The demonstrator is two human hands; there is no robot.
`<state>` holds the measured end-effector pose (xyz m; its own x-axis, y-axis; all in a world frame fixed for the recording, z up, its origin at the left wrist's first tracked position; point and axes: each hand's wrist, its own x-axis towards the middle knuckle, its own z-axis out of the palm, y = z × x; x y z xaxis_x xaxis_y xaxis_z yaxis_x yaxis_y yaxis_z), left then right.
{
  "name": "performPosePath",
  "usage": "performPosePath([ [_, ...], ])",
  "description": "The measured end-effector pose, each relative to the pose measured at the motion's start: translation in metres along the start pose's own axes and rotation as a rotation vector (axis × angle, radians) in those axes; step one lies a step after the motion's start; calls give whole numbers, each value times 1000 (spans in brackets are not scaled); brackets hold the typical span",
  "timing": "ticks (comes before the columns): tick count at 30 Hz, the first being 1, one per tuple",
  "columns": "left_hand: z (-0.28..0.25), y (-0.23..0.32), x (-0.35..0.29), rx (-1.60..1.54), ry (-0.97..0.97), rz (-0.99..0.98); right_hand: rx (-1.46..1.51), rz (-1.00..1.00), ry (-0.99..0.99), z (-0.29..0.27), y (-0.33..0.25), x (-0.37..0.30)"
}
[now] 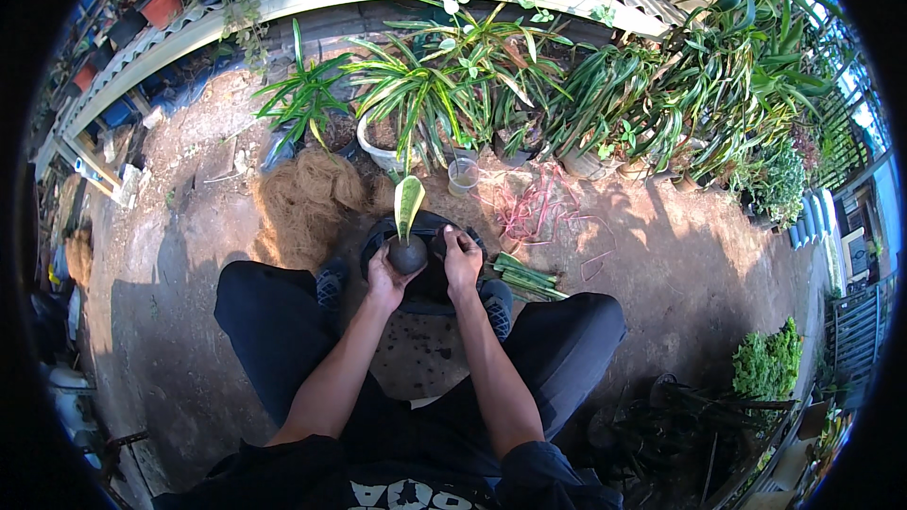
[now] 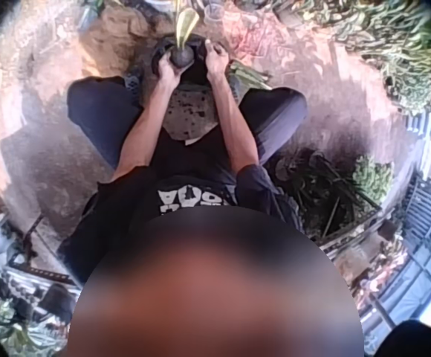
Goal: The person sits on the ground and wraps a long green plant cutting with a dark material, repeatedly adjusting and tightening the wrap around the cutting. The person handles the cutting and the wrapping material by hand throughout the process.
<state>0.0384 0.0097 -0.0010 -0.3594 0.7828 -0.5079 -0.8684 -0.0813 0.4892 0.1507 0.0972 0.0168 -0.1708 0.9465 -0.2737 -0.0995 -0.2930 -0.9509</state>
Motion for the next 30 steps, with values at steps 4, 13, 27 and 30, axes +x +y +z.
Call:
performPosePath([
  [4, -1, -4, 1, 18, -15, 10, 138, 50, -7, 4, 2, -4],
  [13, -3, -11, 5, 1, -11, 1, -442, -459, -108, 27, -7, -37],
  [27, 9, -4, -9, -2, 29, -40, -903, -466, 6, 17, -50, -31],
  [30, 7, -9, -8, 4, 29, -18, -1063, -341, -15, 29, -53, -41],
])
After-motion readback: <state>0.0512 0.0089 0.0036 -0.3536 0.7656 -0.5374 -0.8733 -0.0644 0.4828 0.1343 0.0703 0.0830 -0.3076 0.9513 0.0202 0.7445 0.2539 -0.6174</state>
